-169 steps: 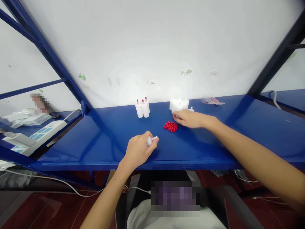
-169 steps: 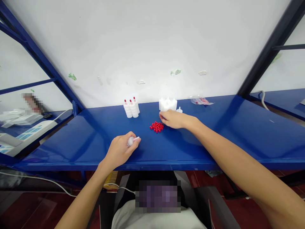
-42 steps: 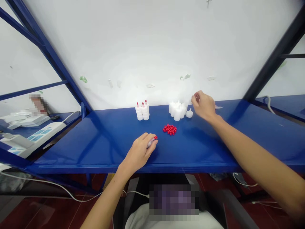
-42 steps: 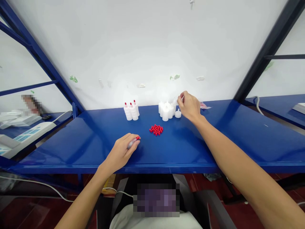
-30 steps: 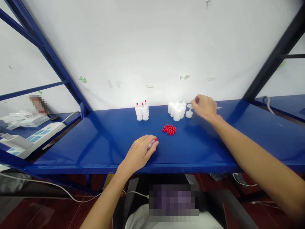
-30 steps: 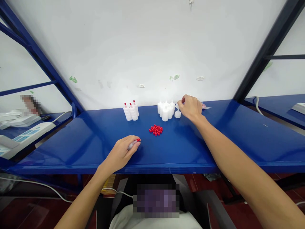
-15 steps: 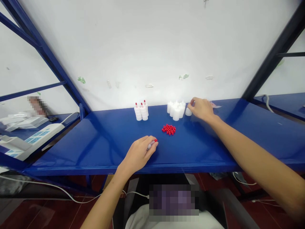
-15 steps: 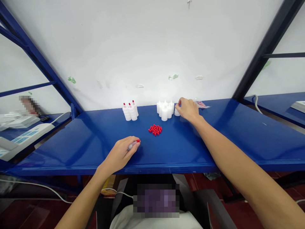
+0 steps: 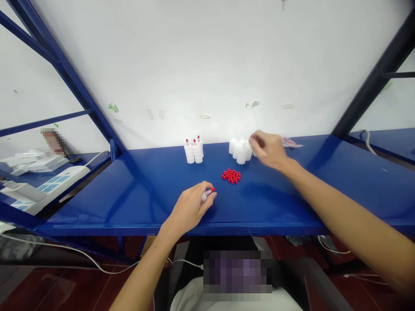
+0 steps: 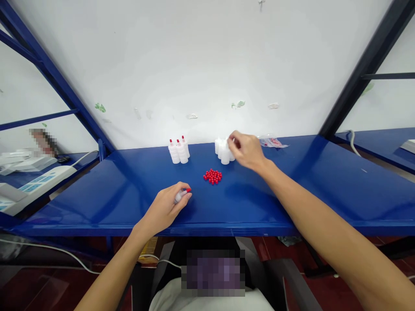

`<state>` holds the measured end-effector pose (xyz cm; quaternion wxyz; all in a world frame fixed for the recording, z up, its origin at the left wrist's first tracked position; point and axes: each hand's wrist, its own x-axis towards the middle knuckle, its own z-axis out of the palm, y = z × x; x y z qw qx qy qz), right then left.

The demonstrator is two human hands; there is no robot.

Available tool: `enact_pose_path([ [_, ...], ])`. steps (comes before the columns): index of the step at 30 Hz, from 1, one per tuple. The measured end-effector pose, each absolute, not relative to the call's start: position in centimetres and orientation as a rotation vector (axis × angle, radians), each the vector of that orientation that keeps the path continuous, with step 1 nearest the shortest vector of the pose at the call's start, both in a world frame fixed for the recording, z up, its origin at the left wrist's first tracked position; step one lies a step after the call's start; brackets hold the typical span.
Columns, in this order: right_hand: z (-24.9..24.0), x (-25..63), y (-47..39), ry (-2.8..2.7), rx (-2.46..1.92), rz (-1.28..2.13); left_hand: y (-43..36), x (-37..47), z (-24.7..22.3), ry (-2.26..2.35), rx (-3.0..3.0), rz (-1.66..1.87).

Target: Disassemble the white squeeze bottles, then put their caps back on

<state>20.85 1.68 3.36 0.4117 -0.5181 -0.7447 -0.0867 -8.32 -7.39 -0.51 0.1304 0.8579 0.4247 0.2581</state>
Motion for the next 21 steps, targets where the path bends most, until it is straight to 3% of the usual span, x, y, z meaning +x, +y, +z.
enact_pose_path([
  [7,2.1,12.4,-3.7,-2.643,-0.600,-0.004,-7.0,-8.4,-1.1,1.165,2.453,0.845],
  [10,1.5,11.8,-4.2,-2.670,-0.551,0.050,-7.1,-8.4,-1.1,1.118,2.492,0.829],
  [16,1.8,11.8,-4.1,-2.613,-0.548,0.495,-7.4,-8.2,-0.7,1.121,2.596,0.852],
  [21,2.5,13.2,-2.8,-2.370,-0.739,0.627,-7.5,-8.3,-0.7,1.224,2.705,0.879],
])
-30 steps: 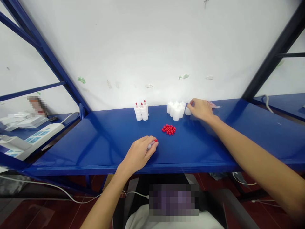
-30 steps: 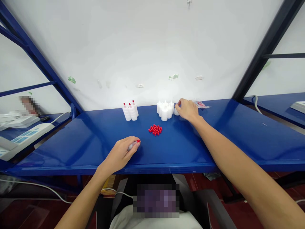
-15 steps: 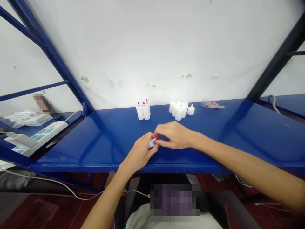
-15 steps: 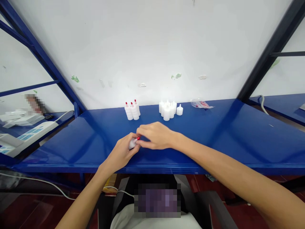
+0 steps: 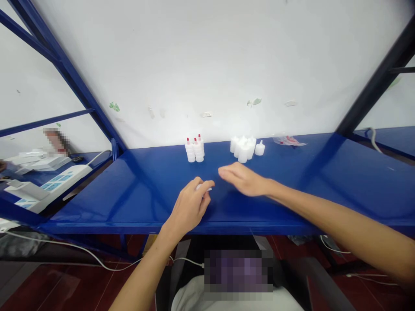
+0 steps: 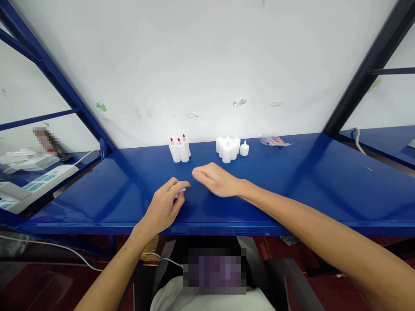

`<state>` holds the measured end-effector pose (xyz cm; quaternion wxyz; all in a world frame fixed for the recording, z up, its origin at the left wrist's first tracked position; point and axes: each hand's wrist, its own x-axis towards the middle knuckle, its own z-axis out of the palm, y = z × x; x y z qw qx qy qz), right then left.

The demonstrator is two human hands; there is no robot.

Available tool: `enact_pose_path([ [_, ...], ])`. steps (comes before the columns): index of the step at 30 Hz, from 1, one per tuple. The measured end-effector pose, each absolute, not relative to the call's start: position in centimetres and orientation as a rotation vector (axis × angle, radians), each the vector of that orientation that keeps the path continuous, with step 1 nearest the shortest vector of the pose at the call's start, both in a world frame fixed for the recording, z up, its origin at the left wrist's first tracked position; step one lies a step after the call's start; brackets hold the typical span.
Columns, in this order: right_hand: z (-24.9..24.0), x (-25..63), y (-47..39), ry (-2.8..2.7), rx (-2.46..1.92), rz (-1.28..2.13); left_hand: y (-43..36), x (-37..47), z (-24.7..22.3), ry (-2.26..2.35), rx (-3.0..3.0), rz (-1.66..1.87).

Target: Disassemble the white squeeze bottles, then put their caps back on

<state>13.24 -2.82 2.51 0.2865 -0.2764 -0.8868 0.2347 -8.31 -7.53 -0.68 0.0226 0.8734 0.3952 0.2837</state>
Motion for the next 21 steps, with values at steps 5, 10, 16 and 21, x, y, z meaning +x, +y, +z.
enact_pose_path([
  [5,3.2,17.2,-0.1,-2.458,-1.073,0.351,-7.5,-8.3,-0.7,1.267,2.646,0.839],
  [10,3.3,18.9,1.0,-2.569,-1.434,0.317,-7.4,-8.3,-0.7,1.274,2.613,0.788],
  [16,2.9,19.1,1.3,-2.590,-1.520,0.356,-7.5,-8.3,-0.5,1.290,2.617,0.724],
  [21,3.0,19.1,1.4,-2.604,-1.617,0.406,-7.5,-8.2,-0.5,1.297,2.624,0.703],
])
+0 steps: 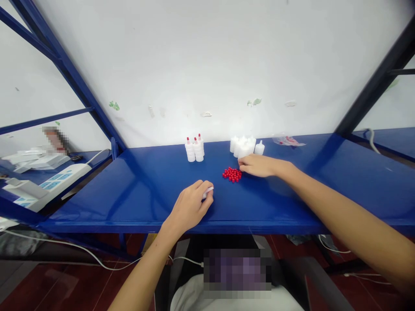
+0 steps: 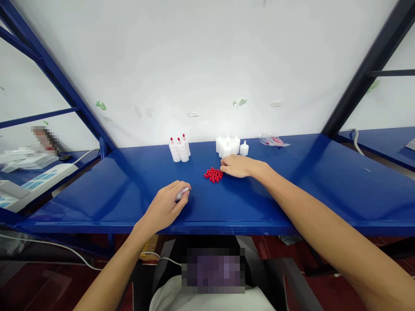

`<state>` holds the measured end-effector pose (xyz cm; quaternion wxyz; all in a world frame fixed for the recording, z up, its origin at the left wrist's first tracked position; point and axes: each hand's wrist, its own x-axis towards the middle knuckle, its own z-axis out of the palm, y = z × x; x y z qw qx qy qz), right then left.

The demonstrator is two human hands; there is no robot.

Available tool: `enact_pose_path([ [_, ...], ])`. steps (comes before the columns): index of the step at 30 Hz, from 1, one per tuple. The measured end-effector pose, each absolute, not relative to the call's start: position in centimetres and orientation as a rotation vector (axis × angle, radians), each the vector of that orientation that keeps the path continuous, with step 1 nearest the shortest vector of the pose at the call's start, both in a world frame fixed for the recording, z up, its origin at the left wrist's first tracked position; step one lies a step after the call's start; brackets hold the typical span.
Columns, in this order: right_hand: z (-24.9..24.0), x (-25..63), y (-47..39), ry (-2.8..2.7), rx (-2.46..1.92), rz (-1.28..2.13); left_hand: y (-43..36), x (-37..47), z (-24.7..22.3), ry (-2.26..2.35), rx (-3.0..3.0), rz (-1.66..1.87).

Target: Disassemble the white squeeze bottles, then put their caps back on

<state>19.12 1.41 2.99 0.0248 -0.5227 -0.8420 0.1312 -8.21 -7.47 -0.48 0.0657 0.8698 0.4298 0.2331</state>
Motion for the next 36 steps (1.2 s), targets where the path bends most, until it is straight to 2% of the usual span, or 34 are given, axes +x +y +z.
enact_pose_path([
  [9,3.1,19.1,1.4,-2.625,-1.558,0.478,-7.4,-8.3,-0.5,1.297,2.624,0.696],
  [15,3.0,18.4,0.9,-2.539,-1.517,0.155,-7.3,-8.2,-0.6,1.270,2.551,0.730],
  [17,3.0,17.2,0.0,-2.510,-1.343,0.090,-7.3,-8.2,-0.6,1.257,2.504,0.758],
  [21,2.1,13.6,-2.7,-2.627,-0.778,0.200,-7.3,-8.2,-0.6,1.193,2.434,0.799],
  [26,0.8,11.8,-3.9,-2.537,-0.557,0.065,-7.6,-8.2,-0.6,1.157,2.366,0.823],
  [30,1.3,15.1,-0.8,-2.051,-0.718,-0.138,-7.6,-8.3,-0.7,1.247,2.370,0.801],
  [36,1.8,23.5,5.2,-1.461,-1.447,-0.360,-7.3,-8.3,-0.5,1.218,2.424,0.796],
])
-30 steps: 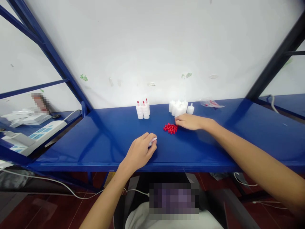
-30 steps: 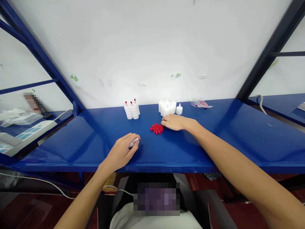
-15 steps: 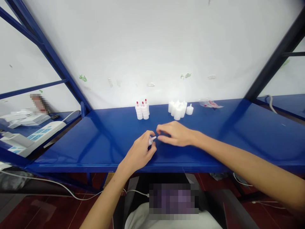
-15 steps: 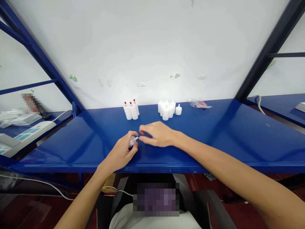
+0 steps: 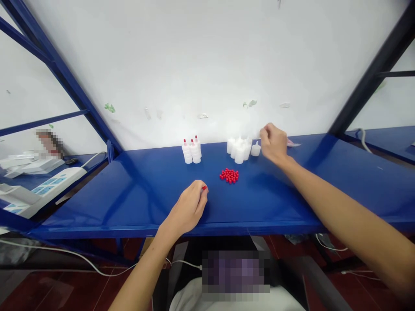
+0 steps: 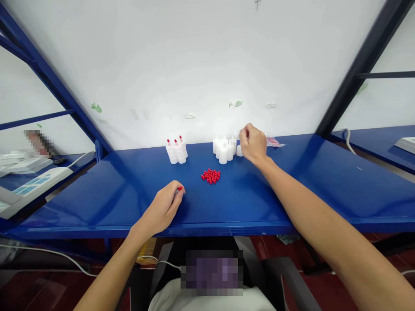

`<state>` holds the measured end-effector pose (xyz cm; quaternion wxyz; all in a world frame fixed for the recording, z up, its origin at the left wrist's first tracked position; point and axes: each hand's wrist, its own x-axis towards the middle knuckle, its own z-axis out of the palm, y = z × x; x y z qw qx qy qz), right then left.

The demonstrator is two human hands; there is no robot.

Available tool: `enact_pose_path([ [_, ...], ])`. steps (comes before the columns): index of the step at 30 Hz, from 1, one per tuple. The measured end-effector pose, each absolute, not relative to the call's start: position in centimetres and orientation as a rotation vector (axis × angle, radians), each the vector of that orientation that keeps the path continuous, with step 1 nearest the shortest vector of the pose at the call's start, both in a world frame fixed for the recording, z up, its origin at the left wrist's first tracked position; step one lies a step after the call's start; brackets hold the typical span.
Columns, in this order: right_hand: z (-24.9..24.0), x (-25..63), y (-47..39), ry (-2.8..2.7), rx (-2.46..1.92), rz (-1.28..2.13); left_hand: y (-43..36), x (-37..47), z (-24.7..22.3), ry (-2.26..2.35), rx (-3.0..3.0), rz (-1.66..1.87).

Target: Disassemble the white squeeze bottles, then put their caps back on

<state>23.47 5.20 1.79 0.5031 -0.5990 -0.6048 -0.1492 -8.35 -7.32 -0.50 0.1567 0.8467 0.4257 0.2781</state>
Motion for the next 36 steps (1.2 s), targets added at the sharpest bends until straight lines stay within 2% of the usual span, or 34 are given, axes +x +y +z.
enact_pose_path([
  [3,1.2,25.4,6.3,-1.419,-1.676,-0.280,-7.3,-8.3,-0.5,1.158,2.468,0.806],
  [9,0.6,25.1,6.4,-1.468,-1.842,-0.172,-7.3,-8.3,-0.6,1.191,2.532,0.709],
  [26,1.1,24.9,6.1,-1.523,-1.893,-0.145,-7.4,-8.3,-0.5,1.221,2.579,0.684],
  [30,1.9,24.0,5.3,-1.697,-1.793,-0.165,-7.4,-8.4,-0.5,1.227,2.570,0.667],
  [36,2.3,22.9,4.6,-1.936,-1.987,-0.033,-7.3,-8.3,-0.6,1.212,2.575,0.677],
])
